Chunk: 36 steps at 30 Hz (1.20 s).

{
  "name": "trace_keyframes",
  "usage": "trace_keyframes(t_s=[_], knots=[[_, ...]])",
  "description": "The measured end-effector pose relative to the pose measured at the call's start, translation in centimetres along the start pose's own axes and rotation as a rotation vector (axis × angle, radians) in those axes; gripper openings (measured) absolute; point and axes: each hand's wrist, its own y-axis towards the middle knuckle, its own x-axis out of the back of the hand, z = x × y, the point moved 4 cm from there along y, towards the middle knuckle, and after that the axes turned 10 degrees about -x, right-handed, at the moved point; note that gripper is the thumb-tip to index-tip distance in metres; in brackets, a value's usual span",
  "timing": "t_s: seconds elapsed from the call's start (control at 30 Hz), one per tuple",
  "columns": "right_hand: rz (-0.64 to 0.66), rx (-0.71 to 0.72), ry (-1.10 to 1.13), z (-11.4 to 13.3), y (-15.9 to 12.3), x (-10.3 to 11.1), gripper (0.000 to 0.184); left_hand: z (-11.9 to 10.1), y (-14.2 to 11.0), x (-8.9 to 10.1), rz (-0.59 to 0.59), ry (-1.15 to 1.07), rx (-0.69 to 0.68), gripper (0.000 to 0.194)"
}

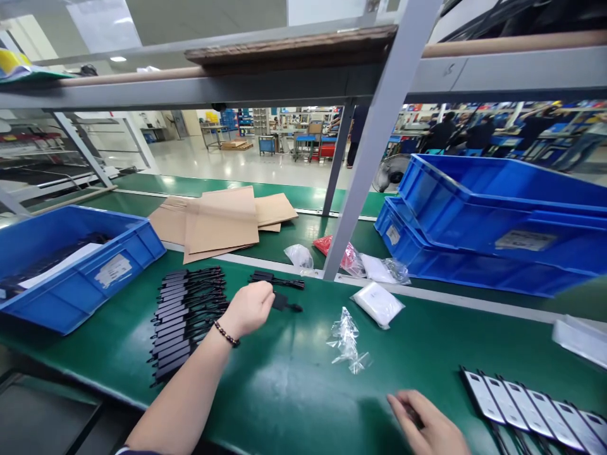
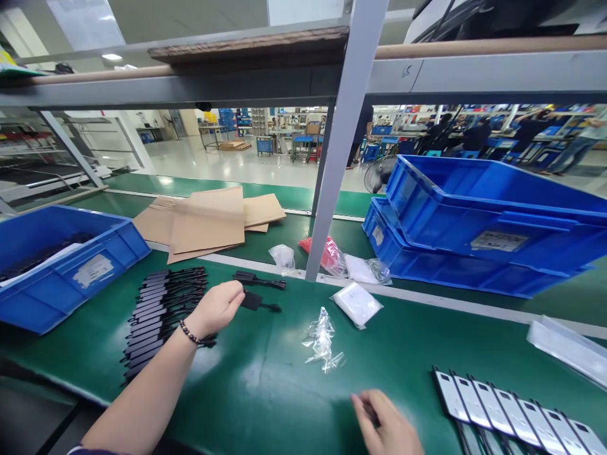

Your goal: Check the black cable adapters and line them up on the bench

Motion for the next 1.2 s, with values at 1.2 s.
trace_keyframes(t_s=[1.2], knots=[[-0.051, 0.127, -0.192, 5.8, 2.8, -2.5, 0.017, -14.7, -1.7, -15.4, 0.179, -2.237, 0.682, 0.054]])
